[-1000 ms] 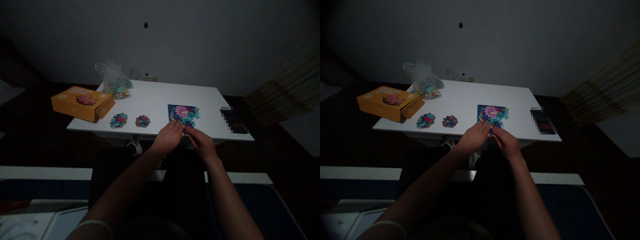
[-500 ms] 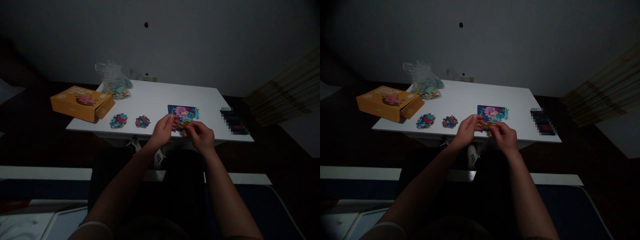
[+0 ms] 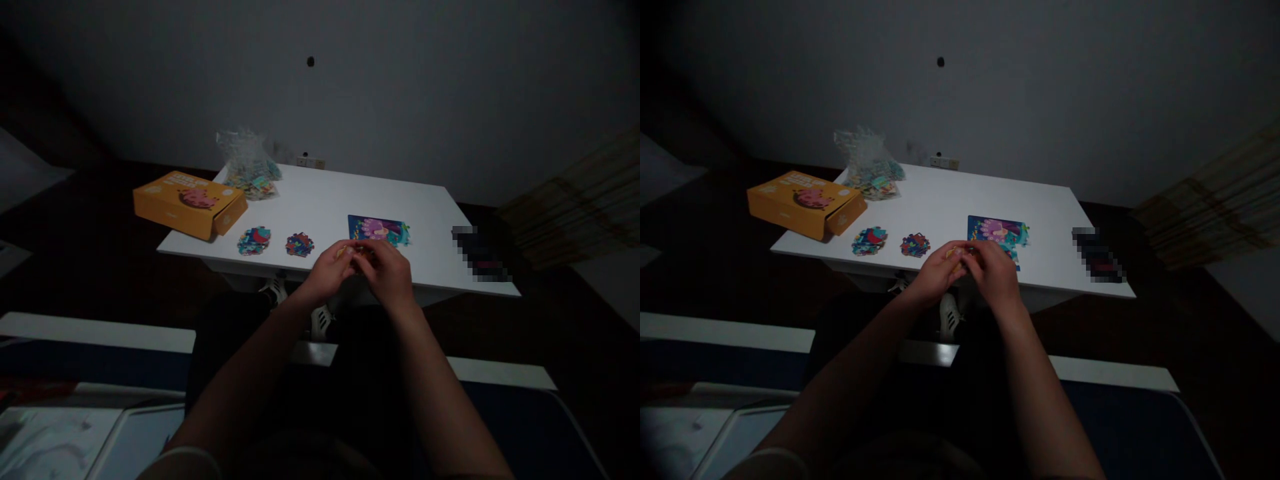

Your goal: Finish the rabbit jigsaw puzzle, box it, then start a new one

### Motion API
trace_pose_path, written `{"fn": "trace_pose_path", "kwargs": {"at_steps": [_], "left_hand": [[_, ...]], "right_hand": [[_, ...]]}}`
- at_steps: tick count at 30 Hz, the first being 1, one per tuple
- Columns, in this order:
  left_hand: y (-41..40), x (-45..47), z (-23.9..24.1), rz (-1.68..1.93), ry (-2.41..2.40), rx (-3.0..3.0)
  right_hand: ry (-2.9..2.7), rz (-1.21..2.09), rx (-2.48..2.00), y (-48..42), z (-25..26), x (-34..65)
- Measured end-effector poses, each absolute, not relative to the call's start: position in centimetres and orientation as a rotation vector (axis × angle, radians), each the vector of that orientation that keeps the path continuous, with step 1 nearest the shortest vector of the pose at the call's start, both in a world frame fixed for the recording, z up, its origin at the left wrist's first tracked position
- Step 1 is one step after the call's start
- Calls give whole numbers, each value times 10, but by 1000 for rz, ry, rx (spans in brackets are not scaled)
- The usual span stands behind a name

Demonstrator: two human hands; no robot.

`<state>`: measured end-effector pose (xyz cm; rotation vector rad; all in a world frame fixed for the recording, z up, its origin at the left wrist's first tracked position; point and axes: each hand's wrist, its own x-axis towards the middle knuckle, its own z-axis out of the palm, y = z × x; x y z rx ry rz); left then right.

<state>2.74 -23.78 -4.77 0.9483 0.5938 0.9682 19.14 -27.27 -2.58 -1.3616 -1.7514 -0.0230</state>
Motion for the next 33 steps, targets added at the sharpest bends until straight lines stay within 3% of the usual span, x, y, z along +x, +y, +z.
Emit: {"fn": "trace_pose_path", "kwargs": {"at_steps": [6, 10, 16, 22, 33], "left_hand": [[-249, 39, -55, 1050, 565, 769], [-263, 53, -58, 1182, 470, 755], [-261, 21, -35, 1232, 739, 1563], [-214, -42, -12, 812, 1474, 2559], [-182, -48, -23, 534, 1447, 2645]], "right_hand": [[-1517, 9, -1345, -271, -39, 162], [-1584, -214, -1457, -267, -44, 148], [-1579, -226, -1451, -272, -44, 150], [-1608, -241, -1528, -277, -53, 193], [-1949, -245, -1747, -307, -77, 214]]}}
